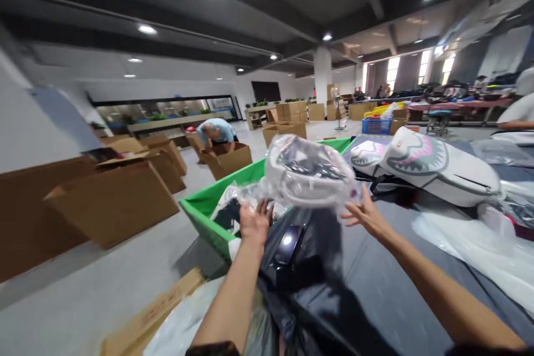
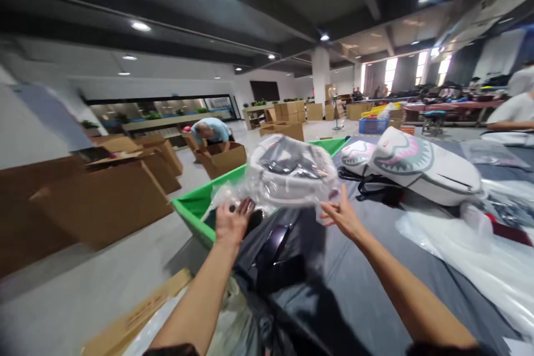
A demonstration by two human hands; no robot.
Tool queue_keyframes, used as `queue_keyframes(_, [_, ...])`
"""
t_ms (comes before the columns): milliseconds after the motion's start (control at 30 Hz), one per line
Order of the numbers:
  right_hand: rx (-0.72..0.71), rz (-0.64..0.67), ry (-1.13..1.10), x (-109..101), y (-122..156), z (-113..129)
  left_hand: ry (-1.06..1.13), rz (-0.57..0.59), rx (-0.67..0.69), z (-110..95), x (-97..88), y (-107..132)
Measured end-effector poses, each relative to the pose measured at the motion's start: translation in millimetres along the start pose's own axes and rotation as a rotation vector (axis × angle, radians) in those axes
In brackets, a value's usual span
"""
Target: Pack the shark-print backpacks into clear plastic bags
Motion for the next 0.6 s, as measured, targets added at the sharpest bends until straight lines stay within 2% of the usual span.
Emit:
queue_keyframes(33, [-0.036, 0.048, 0.177, -3.8, -8.9, 6.0, 0.009, -0.005, -0.047, 20.1, 11.0, -10.2])
queue_keyframes(67, [-0.079, 0.106, 0.366, -6.4, -18.0, 10.7, -0.011, 0.019, -0.112, 49.4, 25.4, -13.7])
queue_keyframes(100, [-0.117, 0.163, 0.540, -8.9, -25.9, 12.4, -0.077, 0.088, -0.177, 84.6, 43.1, -11.1])
queue_keyframes(167, [-0.143, 0.241, 0.742, -19.0, -33.6, 2.8, -0.350, 0.345, -0.264, 161.0, 83.7, 7.9])
queue_keyframes(233, [-0.102, 0.298, 0.843, -40.1, -29.0, -25.3, -0.694, 0.596, -0.122, 220.5, 118.5, 31.6])
queue_keyframes(300, [-0.030, 0.329, 0.960, -76.9, -16.9, -66.1, -0.984, 0.791, 0.054, 263.4, 139.4, 48.4])
queue_keyframes(367, [0.055, 0.307, 1.064, -128.4, -5.0, -111.0, -1.144, 0.929, 0.164, 293.7, 144.3, 52.1])
queue_keyframes(433, [0.128, 0.235, 1.150, -186.0, 2.0, -153.8, -1.194, 0.981, 0.174, 318.1, 136.9, 43.7])
queue_keyframes(533, [0.212, 0.063, 1.252, -261.0, 5.2, -209.6, -1.184, 0.875, 0.132, 348.9, 119.0, 24.6])
queue_keyframes(600, [0.241, -0.030, 1.284, -291.4, 6.1, -240.3, -1.153, 0.776, 0.147, 364.0, 112.8, 19.2])
Point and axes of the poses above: each hand's wrist, its own y-axis away from the middle knuckle, its own x-axis out of the palm, z = x × y, the point moved 6 cm from there along -y, towards the middle knuckle, and after that the axes turned 8 degrees about -x, right-handed, at the moved point
